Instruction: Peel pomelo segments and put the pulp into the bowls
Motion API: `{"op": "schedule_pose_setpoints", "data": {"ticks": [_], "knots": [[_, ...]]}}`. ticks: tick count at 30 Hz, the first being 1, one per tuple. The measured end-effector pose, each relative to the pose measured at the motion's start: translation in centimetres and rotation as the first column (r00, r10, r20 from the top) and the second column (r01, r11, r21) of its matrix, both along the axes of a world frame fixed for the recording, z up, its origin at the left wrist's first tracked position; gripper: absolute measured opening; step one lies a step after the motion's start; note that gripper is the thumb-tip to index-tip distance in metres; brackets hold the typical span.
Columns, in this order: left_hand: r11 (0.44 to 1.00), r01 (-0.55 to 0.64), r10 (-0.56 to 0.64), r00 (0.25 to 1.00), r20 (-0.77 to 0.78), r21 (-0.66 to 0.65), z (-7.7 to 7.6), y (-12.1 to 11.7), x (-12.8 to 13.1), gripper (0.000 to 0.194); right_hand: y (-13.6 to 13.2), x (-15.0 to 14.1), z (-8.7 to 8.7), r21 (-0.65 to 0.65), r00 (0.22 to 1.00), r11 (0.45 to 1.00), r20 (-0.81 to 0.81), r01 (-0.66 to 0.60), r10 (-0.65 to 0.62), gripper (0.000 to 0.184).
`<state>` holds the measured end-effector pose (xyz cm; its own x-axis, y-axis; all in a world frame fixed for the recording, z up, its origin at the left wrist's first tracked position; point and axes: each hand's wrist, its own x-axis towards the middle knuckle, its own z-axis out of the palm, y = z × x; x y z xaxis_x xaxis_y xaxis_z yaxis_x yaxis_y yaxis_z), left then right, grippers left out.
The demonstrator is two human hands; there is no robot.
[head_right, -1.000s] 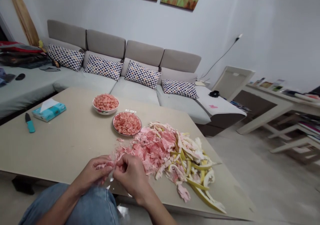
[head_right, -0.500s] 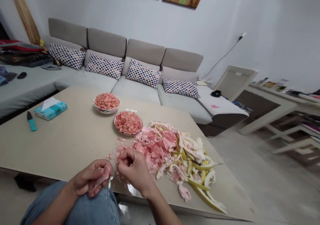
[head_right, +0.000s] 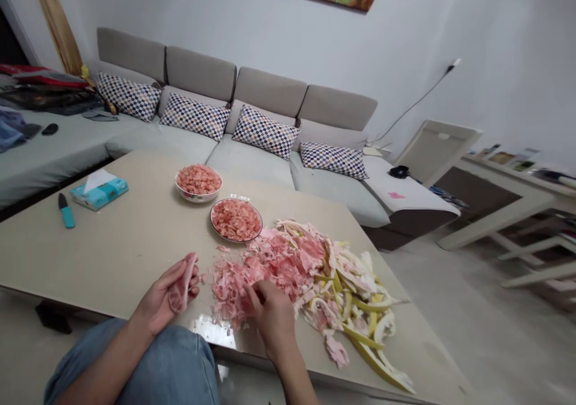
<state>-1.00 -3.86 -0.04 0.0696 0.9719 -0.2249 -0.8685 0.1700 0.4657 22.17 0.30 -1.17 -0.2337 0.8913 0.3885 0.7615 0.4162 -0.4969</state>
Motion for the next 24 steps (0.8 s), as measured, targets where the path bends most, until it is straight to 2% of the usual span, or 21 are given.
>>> {"op": "schedule_pose_setpoints", "data": {"ticks": [3, 5, 8, 10, 12, 14, 16, 20, 24], "knots": [[0.998, -0.066, 0.066, 0.998, 0.001, -0.009, -0.2, 0.2, 0.0, 0.03, -0.5, 0.3, -1.0, 0.062, 0.997, 0.998, -0.073, -0.019, 0.023, 0.025], [0.994, -0.106, 0.106, 0.994, -0.013, -0.006, -0.2, 0.3, 0.1, 0.031, -0.9, -0.1, -1.1, 0.092, 0.996, 0.995, -0.088, 0.039, -0.031, 0.028], [0.987, -0.16, 0.159, 0.986, -0.039, -0.011, 0.0, 0.3, 0.2, 0.032, -1.8, -1.7, -0.7, 0.029, 0.982, 0.998, -0.182, 0.05, -0.044, 0.033], [0.986, -0.168, 0.168, 0.985, -0.041, -0.003, 0.1, 0.2, 0.2, 0.033, -2.7, -3.1, -0.4, -0.102, 0.937, 0.993, -0.348, -0.067, 0.027, 0.025], [0.986, -0.165, 0.166, 0.986, -0.035, 0.012, 0.0, 0.2, 0.2, 0.034, -3.8, -4.8, 0.1, -0.236, 0.854, 0.949, -0.517, -0.21, 0.06, 0.029], [0.987, -0.162, 0.162, 0.986, -0.027, 0.023, -0.2, 0.2, 0.2, 0.034, -4.9, -6.3, 0.6, -0.33, 0.807, 0.888, -0.586, -0.321, 0.074, 0.027], [0.987, -0.159, 0.16, 0.987, -0.014, 0.033, -0.4, 0.2, 0.2, 0.032, -5.7, -7.6, 1.1, -0.341, 0.781, 0.872, -0.621, -0.352, 0.072, 0.027], [0.985, -0.164, 0.164, 0.986, 0.001, 0.044, -0.6, 0.3, 0.1, 0.031, -5.7, -8.3, 1.5, -0.276, 0.769, 0.912, -0.636, -0.305, 0.065, 0.023], [0.98, -0.197, 0.197, 0.98, -0.004, 0.01, -0.5, 0.3, 0.1, 0.029, -4.4, -7.0, 1.4, -0.266, 0.828, 0.952, -0.56, -0.149, -0.027, 0.025]]}}
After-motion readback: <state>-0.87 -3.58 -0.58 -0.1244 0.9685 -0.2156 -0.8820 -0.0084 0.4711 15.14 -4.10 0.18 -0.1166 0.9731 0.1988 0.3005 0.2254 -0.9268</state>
